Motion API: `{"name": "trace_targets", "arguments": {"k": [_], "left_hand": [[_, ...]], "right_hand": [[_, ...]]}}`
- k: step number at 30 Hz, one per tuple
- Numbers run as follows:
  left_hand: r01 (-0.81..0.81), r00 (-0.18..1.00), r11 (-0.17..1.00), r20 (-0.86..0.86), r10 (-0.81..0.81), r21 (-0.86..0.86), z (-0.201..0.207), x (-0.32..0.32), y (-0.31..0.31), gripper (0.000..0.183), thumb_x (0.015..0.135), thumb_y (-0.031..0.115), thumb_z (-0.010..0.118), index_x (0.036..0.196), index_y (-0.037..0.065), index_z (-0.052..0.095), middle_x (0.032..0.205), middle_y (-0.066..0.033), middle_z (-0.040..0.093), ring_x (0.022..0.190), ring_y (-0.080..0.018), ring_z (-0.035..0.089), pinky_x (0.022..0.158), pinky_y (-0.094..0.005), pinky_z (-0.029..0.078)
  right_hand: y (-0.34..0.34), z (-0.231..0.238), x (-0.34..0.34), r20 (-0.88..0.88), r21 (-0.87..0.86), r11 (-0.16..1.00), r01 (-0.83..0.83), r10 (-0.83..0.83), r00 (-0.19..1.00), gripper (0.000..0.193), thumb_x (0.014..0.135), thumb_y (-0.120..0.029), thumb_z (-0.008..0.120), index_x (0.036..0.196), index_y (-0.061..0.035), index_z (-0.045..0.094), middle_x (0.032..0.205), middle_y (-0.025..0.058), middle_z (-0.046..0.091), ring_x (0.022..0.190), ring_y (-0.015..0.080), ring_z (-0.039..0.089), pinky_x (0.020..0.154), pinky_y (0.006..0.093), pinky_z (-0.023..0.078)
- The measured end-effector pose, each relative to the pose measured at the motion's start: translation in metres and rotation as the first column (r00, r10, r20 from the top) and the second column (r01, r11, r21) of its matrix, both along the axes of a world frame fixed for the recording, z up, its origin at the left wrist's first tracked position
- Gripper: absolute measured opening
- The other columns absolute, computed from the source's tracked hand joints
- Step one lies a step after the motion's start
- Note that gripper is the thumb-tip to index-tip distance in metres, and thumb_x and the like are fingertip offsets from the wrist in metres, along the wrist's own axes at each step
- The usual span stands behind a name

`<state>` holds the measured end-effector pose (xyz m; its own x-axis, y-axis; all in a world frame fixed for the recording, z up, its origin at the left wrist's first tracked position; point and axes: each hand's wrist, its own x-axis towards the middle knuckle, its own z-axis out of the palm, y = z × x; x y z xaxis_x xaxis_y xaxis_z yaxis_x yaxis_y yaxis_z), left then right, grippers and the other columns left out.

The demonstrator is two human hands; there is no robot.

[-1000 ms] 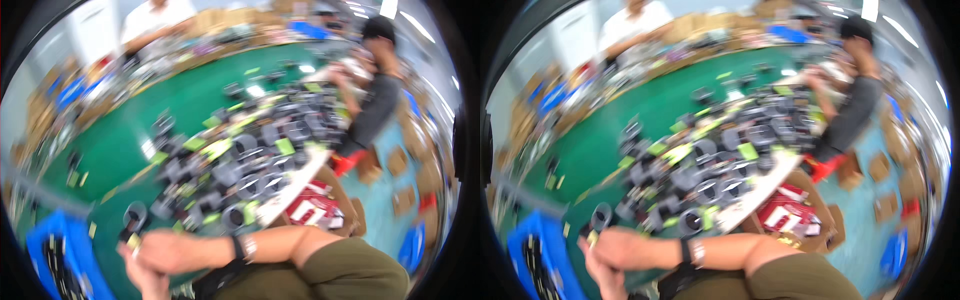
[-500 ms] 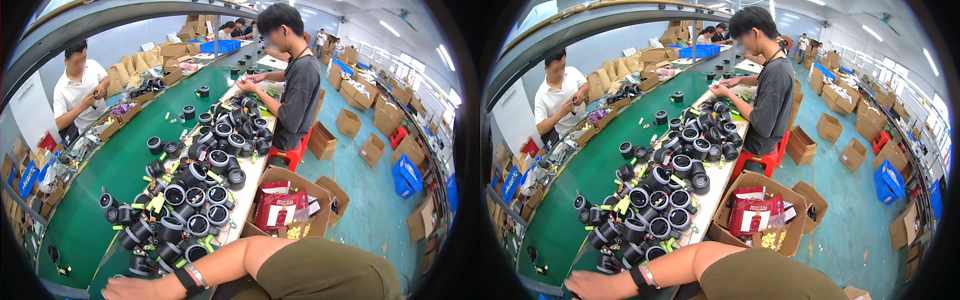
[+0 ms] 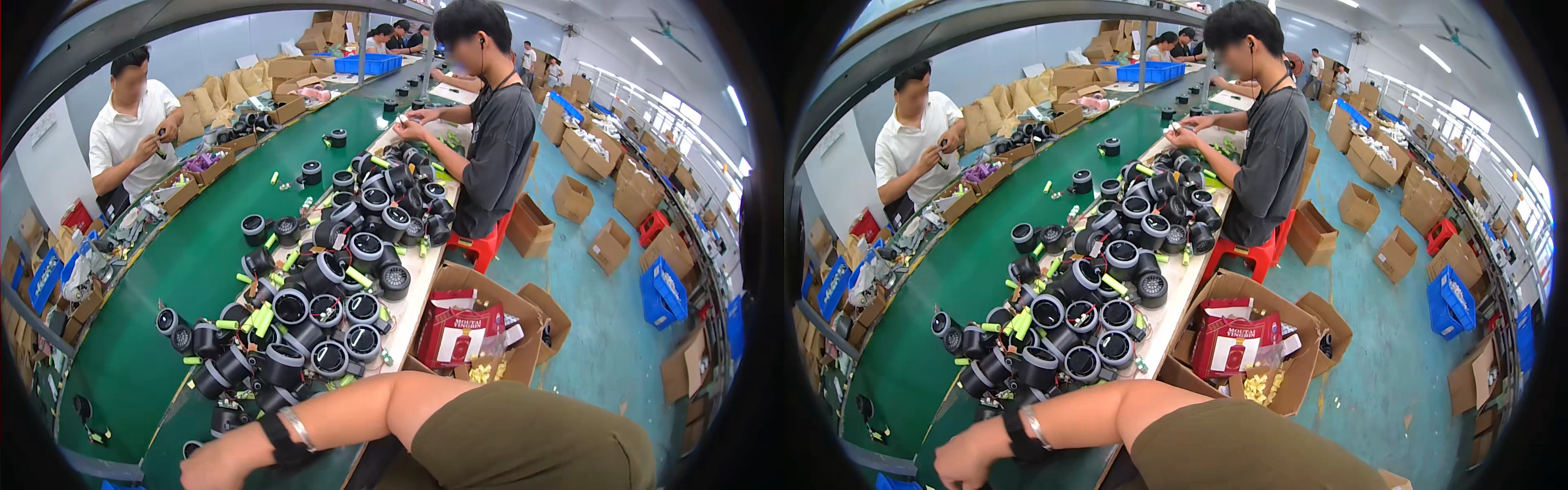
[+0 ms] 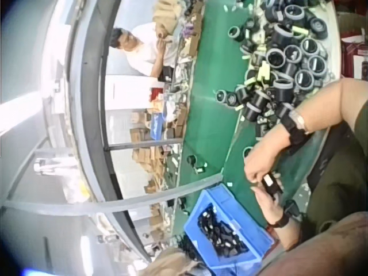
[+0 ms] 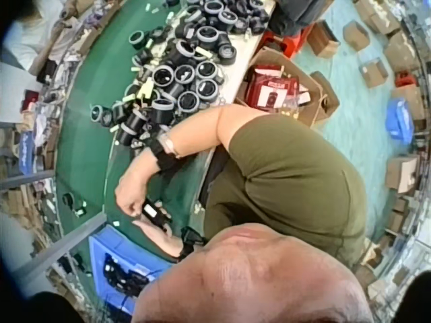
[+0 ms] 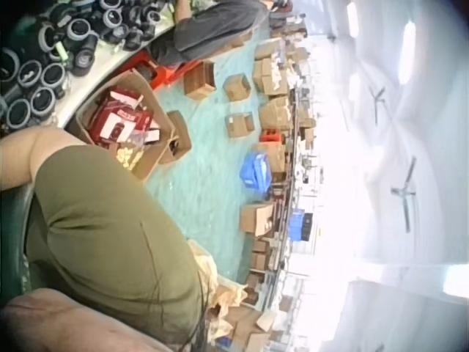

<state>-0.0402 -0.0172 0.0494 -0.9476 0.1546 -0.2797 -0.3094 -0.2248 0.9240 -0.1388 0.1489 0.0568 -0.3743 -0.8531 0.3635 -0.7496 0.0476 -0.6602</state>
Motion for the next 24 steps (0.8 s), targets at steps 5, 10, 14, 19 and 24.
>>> {"name": "trace_targets", "arguments": {"k": [5, 10, 14, 19, 24], "left_hand": [[0.194, 0.976, 0.713, -0.205, -0.072, 0.673, -0.037, -0.007, -0.032, 0.087, 0.081, 0.070, 0.031, 0.129, -0.003, 0.038, 0.118, -0.0219, 0.053, 0.097, -0.0355, 0.056, 0.073, -0.0413, 0.050], [-0.315, 0.799, 0.904, -0.433, 0.417, 0.289, -0.037, 0.008, 0.008, 0.088, 0.080, 0.070, 0.033, 0.134, 0.001, 0.030, 0.135, -0.0241, 0.034, 0.124, -0.0436, 0.031, 0.103, -0.0539, 0.023], [-0.490, 0.795, 0.797, -0.195, 0.575, 0.352, -0.051, 0.007, -0.020, 0.061, 0.088, 0.058, 0.038, 0.119, 0.006, 0.044, 0.083, -0.0042, 0.053, 0.077, -0.0188, 0.055, 0.068, -0.0337, 0.050], [-0.668, 0.716, 0.674, 0.027, 0.697, 0.316, -0.061, 0.027, -0.039, 0.067, 0.087, 0.064, 0.026, 0.108, 0.004, 0.047, 0.070, -0.0077, 0.057, 0.054, -0.0199, 0.058, 0.041, -0.0268, 0.046], [-0.666, 0.719, 0.678, 0.026, 0.694, 0.312, -0.067, 0.051, -0.045, 0.061, 0.091, 0.057, 0.027, 0.107, 0.003, 0.049, 0.076, -0.0072, 0.057, 0.057, -0.0195, 0.058, 0.044, -0.0285, 0.046]], "right_hand": [[-0.017, -0.045, 0.008, 0.387, -0.219, 0.880, 0.422, -0.319, 0.865, 0.020, 0.069, -0.012, 0.061, 0.083, 0.0020, 0.058, 0.071, 0.0171, 0.060, 0.066, 0.0308, 0.059, 0.057, 0.0376, 0.045], [-0.067, -0.066, 0.061, 0.691, -0.250, 0.778, 0.576, -0.273, 0.669, 0.013, 0.070, -0.004, 0.057, 0.081, 0.0025, 0.054, 0.068, 0.0177, 0.058, 0.063, 0.0337, 0.058, 0.055, 0.0389, 0.045], [-0.045, -0.064, 0.081, 0.341, -0.202, 0.832, 0.518, -0.436, 0.833, 0.012, 0.080, -0.017, 0.056, 0.088, -0.0091, 0.053, 0.078, 0.0110, 0.056, 0.072, 0.0328, 0.057, 0.059, 0.0386, 0.047], [-0.014, -0.083, 0.074, 0.043, 0.044, 0.889, 0.457, -0.458, 0.888, 0.011, 0.074, -0.007, 0.063, 0.083, -0.0045, 0.057, 0.078, 0.0093, 0.055, 0.073, 0.0290, 0.057, 0.061, 0.0369, 0.047], [-0.037, -0.070, 0.063, -0.072, 0.129, 0.854, 0.505, -0.499, 0.863, 0.012, 0.075, -0.012, 0.062, 0.082, -0.0047, 0.055, 0.078, 0.0084, 0.053, 0.075, 0.0276, 0.056, 0.062, 0.0368, 0.047]]}}
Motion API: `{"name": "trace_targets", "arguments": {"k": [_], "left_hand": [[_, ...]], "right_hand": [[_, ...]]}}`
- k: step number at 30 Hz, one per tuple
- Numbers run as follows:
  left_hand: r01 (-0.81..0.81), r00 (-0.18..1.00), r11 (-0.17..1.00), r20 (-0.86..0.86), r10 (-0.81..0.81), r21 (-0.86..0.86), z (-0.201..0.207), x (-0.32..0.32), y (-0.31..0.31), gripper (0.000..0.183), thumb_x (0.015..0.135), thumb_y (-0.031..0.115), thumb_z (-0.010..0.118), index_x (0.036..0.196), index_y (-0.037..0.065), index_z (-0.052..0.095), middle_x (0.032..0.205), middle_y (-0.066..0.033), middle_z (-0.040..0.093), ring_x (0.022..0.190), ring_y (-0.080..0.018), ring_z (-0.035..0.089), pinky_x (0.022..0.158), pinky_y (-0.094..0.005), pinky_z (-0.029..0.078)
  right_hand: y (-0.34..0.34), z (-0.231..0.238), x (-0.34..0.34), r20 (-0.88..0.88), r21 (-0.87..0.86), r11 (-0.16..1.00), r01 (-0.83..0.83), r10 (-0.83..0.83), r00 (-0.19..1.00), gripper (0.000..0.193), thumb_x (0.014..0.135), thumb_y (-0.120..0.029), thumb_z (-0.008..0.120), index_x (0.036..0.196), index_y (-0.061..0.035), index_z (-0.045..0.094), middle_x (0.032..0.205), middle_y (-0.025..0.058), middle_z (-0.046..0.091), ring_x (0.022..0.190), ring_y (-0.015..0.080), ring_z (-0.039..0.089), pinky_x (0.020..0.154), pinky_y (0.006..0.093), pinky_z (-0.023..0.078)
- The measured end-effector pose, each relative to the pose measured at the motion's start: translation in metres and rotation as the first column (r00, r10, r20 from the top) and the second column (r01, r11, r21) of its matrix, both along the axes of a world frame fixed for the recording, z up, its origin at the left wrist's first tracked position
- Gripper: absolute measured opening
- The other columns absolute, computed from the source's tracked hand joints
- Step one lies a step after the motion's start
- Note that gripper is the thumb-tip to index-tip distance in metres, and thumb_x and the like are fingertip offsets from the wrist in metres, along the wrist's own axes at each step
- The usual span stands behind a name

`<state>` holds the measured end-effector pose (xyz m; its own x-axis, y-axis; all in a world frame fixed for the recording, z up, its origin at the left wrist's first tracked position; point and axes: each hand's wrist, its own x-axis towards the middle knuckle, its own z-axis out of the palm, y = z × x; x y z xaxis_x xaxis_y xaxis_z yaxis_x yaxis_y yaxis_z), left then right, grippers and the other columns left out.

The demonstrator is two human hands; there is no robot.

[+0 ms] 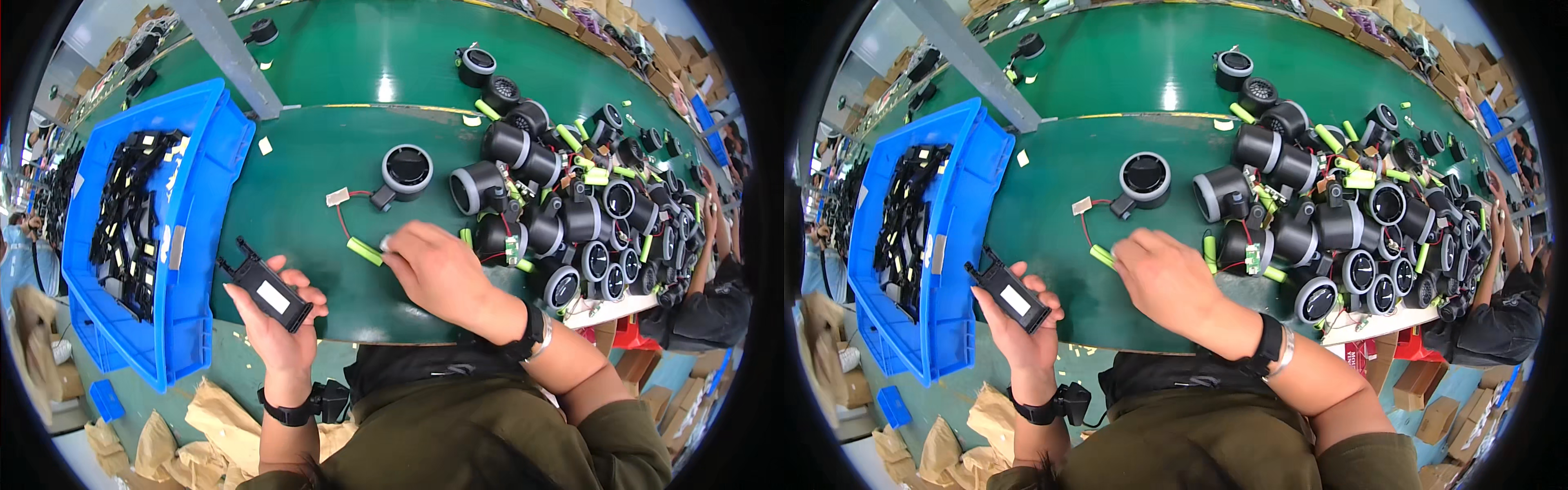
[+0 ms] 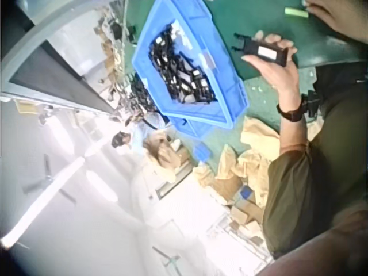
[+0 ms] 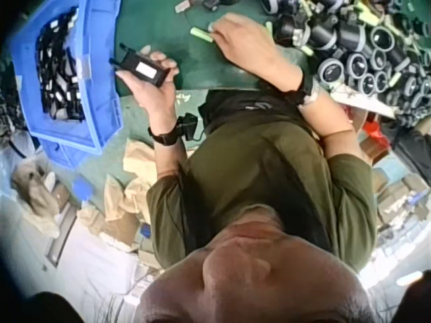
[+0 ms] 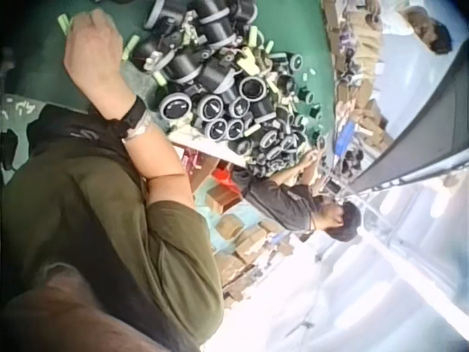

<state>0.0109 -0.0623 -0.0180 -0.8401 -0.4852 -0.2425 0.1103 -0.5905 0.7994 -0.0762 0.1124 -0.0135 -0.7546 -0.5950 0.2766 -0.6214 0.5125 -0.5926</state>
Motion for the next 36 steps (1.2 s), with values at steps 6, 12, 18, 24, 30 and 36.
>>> {"name": "trace_targets", "arguments": {"k": [6, 12, 18, 24, 30, 36], "left_hand": [[0.053, 0.987, 0.997, 0.155, -0.044, -0.056, -0.014, -0.008, 0.000, 0.060, 0.092, 0.055, 0.027, 0.110, 0.002, 0.050, 0.075, -0.0045, 0.057, 0.061, -0.0160, 0.057, 0.052, -0.0274, 0.048], [0.152, 0.970, 0.988, 0.190, -0.149, -0.002, -0.013, -0.017, 0.029, 0.056, 0.095, 0.047, 0.025, 0.121, 0.000, 0.043, 0.094, -0.0075, 0.058, 0.077, -0.0155, 0.059, 0.066, -0.0304, 0.051], [0.246, 0.969, 0.969, 0.035, -0.245, -0.013, -0.015, -0.024, 0.038, 0.051, 0.097, 0.041, 0.025, 0.120, 0.000, 0.046, 0.109, -0.0096, 0.056, 0.097, -0.0171, 0.055, 0.086, -0.0318, 0.044], [0.209, 0.972, 0.975, 0.122, -0.199, -0.078, -0.021, -0.023, 0.036, 0.044, 0.097, 0.037, 0.030, 0.118, 0.002, 0.046, 0.104, -0.0086, 0.056, 0.091, -0.0159, 0.055, 0.080, -0.0307, 0.045], [0.401, 0.914, 0.912, 0.099, -0.393, -0.083, -0.004, -0.011, 0.023, 0.035, 0.096, 0.030, 0.035, 0.116, 0.001, 0.038, 0.094, -0.0162, 0.056, 0.064, -0.0190, 0.059, 0.055, -0.0293, 0.050], [0.372, 0.926, 0.917, 0.120, -0.357, -0.141, 0.004, -0.005, 0.022, 0.028, 0.095, 0.025, 0.039, 0.111, 0.002, 0.040, 0.093, -0.0140, 0.057, 0.065, -0.0178, 0.058, 0.052, -0.0301, 0.052]], "right_hand": [[-0.038, -0.025, -0.007, -0.132, 0.331, 0.943, -0.033, 0.081, 0.988, 0.023, 0.073, -0.011, 0.066, 0.092, -0.0041, 0.054, 0.081, 0.0088, 0.057, 0.073, 0.0240, 0.059, 0.061, 0.0335, 0.047], [-0.032, -0.004, 0.009, 0.695, -0.466, 0.856, 0.222, 0.199, 0.691, 0.029, 0.078, -0.005, 0.064, 0.103, -0.0002, 0.050, 0.075, 0.0085, 0.061, 0.065, 0.0135, 0.060, 0.059, 0.0275, 0.047], [-0.033, -0.004, 0.016, 0.505, -0.377, 0.919, 0.115, 0.100, 0.857, 0.027, 0.075, -0.008, 0.065, 0.098, -0.0003, 0.052, 0.079, 0.0093, 0.058, 0.067, 0.0214, 0.057, 0.061, 0.0309, 0.047], [-0.021, -0.008, 0.016, 0.141, -0.336, 0.941, -0.044, 0.096, 0.985, 0.021, 0.077, -0.007, 0.061, 0.094, -0.0013, 0.052, 0.088, 0.0120, 0.053, 0.078, 0.0314, 0.054, 0.068, 0.0368, 0.046], [-0.019, -0.013, -0.025, -0.074, -0.214, 0.976, -0.043, 0.028, 0.997, 0.017, 0.073, -0.001, 0.056, 0.090, -0.0041, 0.054, 0.085, 0.0103, 0.051, 0.078, 0.0292, 0.055, 0.066, 0.0358, 0.046], [-0.017, -0.012, -0.024, -0.209, -0.151, 0.985, -0.087, 0.055, 0.976, 0.013, 0.069, -0.003, 0.060, 0.082, -0.0053, 0.056, 0.076, 0.0071, 0.052, 0.077, 0.0260, 0.055, 0.065, 0.0354, 0.046]]}}
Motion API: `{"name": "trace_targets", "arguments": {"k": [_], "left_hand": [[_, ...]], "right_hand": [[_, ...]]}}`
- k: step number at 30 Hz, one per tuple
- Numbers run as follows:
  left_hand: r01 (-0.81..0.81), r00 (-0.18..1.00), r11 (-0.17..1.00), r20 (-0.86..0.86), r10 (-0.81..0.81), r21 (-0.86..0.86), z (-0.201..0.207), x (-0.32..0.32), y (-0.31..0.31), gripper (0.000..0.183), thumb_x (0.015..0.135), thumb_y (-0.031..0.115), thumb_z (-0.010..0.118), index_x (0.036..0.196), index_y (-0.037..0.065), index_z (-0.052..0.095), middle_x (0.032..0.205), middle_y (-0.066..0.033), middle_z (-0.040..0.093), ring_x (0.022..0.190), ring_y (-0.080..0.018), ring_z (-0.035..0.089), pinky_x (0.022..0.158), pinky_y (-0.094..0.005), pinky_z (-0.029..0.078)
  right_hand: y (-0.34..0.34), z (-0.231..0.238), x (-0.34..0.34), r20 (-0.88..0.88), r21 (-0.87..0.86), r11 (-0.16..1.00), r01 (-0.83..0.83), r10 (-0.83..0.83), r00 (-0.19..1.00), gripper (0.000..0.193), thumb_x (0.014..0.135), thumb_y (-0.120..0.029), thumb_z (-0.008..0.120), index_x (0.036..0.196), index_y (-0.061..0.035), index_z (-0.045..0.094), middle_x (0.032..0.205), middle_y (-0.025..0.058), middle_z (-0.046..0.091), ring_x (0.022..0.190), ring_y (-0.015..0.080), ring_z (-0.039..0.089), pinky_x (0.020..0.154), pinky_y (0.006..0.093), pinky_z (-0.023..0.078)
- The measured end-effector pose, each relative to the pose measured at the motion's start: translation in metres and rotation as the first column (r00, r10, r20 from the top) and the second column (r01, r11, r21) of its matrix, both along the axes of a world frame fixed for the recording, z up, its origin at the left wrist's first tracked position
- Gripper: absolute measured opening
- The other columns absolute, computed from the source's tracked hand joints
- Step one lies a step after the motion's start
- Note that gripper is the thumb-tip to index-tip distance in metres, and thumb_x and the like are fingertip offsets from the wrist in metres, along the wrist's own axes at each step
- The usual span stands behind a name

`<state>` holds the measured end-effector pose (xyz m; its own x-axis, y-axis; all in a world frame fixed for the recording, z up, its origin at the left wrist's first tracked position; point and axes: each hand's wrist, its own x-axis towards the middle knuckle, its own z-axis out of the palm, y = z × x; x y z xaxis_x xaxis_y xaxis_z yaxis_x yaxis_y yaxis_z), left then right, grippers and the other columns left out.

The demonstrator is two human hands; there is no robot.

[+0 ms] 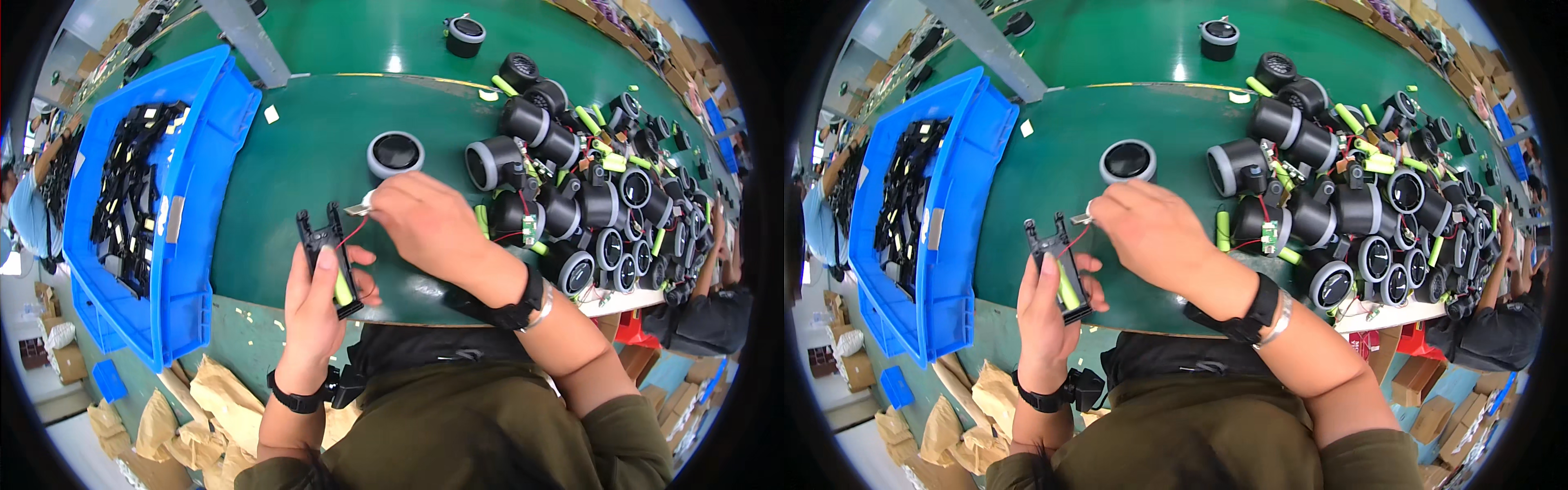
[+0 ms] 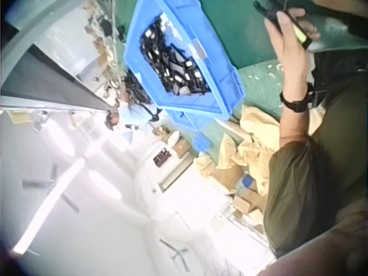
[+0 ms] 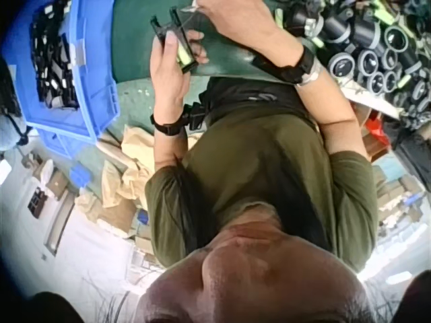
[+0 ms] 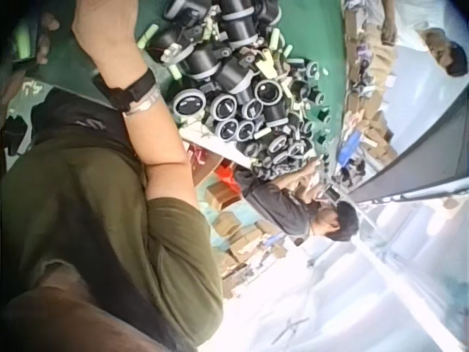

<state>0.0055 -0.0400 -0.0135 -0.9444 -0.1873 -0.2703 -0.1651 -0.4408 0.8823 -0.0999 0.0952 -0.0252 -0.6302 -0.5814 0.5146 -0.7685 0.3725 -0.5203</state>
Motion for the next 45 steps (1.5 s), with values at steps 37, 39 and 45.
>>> {"name": "trace_targets", "arguments": {"k": [37, 39, 45], "left_hand": [[0.143, 0.989, 0.979, 0.069, -0.134, -0.143, 0.024, -0.010, 0.023, 0.028, 0.090, 0.014, 0.048, 0.113, 0.000, 0.040, 0.091, -0.0093, 0.055, 0.067, -0.0117, 0.055, 0.052, -0.0272, 0.052], [0.174, 0.983, 0.965, 0.088, -0.159, -0.198, 0.026, -0.010, 0.022, 0.028, 0.091, 0.013, 0.047, 0.113, -0.001, 0.039, 0.090, -0.0088, 0.055, 0.066, -0.0113, 0.054, 0.052, -0.0267, 0.052], [0.221, 0.975, 0.903, 0.098, -0.199, -0.368, 0.028, -0.011, 0.020, 0.032, 0.090, 0.013, 0.047, 0.117, -0.001, 0.035, 0.081, -0.0059, 0.054, 0.065, -0.0103, 0.055, 0.055, -0.0262, 0.053]], "right_hand": [[0.022, 0.015, 0.003, 0.798, -0.420, 0.903, 0.091, 0.320, 0.512, 0.006, 0.081, 0.004, 0.059, 0.087, 0.0026, 0.060, 0.080, 0.0048, 0.063, 0.076, 0.0068, 0.060, 0.064, 0.0208, 0.049], [0.022, 0.015, 0.005, 0.706, -0.324, 0.945, 0.052, 0.205, 0.678, 0.008, 0.078, 0.004, 0.061, 0.084, 0.0006, 0.060, 0.076, 0.0052, 0.061, 0.068, 0.0105, 0.060, 0.059, 0.0238, 0.048], [0.013, 0.024, 0.016, 0.078, -0.122, 0.992, -0.030, 0.040, 0.996, 0.016, 0.067, 0.002, 0.064, 0.080, -0.0030, 0.056, 0.074, 0.0072, 0.055, 0.066, 0.0234, 0.056, 0.058, 0.0296, 0.047]]}}
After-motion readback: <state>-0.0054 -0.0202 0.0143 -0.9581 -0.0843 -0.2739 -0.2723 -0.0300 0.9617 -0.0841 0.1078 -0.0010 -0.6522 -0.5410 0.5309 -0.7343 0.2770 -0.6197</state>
